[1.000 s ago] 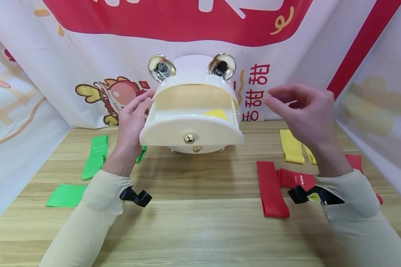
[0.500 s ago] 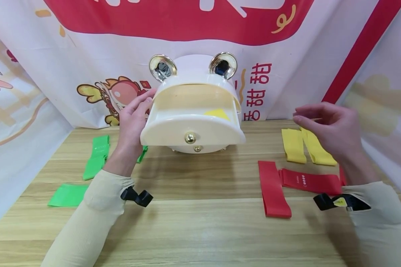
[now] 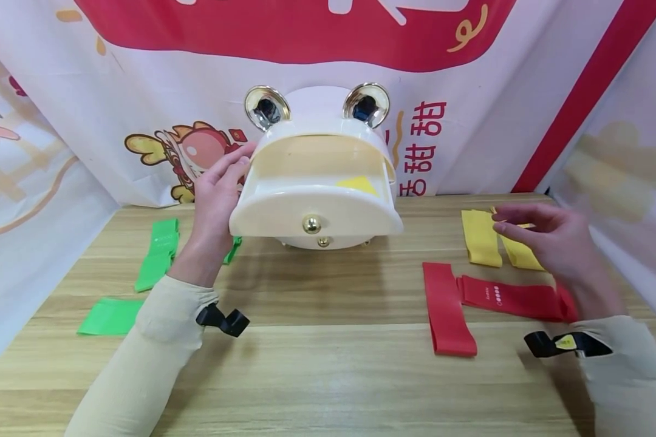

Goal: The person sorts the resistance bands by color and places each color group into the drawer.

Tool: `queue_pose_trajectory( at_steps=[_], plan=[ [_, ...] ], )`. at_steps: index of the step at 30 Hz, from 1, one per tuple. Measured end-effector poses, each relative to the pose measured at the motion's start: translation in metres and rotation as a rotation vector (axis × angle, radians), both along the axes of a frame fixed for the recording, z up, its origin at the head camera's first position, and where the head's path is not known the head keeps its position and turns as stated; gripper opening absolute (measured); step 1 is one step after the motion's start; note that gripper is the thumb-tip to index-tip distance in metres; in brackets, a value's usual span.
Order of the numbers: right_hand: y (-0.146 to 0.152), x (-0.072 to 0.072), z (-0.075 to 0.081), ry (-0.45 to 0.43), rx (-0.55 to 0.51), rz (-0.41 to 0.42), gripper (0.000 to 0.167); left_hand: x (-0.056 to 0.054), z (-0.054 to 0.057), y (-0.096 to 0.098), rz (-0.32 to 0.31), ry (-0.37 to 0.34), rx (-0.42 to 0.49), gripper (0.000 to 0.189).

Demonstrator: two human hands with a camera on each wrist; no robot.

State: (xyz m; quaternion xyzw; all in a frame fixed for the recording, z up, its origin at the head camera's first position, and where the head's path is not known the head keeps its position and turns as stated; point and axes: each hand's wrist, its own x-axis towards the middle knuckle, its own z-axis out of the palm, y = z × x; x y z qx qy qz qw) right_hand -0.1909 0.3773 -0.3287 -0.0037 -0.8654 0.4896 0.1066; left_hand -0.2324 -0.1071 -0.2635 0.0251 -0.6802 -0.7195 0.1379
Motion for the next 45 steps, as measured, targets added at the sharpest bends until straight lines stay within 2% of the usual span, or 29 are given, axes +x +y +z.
queue_pose_trajectory(
  at_steps=[3,6,10,15,19,22,29,45],
  plan=[
    [0.007,-0.001,-0.008,-0.046,-0.020,0.004,0.045,0.000,0.000,0.001,-0.008,0.002,-0.004,0.028],
    [0.012,-0.003,-0.015,-0.098,0.004,0.007,0.048,-0.001,0.000,0.002,-0.015,0.005,-0.004,0.028],
    [0.015,-0.007,-0.025,-0.166,0.086,0.007,0.054,0.000,0.000,0.001,-0.013,0.011,-0.002,0.028],
    [0.020,-0.012,-0.033,-0.217,0.194,0.048,0.058,0.000,0.000,0.001,-0.010,0.018,0.004,0.028],
    [0.024,-0.013,-0.037,-0.335,0.251,0.062,0.066,-0.001,0.000,0.002,-0.015,0.012,0.006,0.028],
    [0.025,-0.012,-0.038,-0.379,0.287,0.066,0.067,-0.003,0.000,0.003,-0.018,0.002,0.002,0.028],
    [0.025,-0.013,-0.039,-0.379,0.399,0.124,0.063,-0.002,-0.001,0.002,-0.008,-0.005,-0.006,0.027],
    [0.025,-0.017,-0.042,-0.426,0.417,0.138,0.067,0.001,0.000,-0.002,-0.007,-0.008,-0.005,0.028]
  ],
)
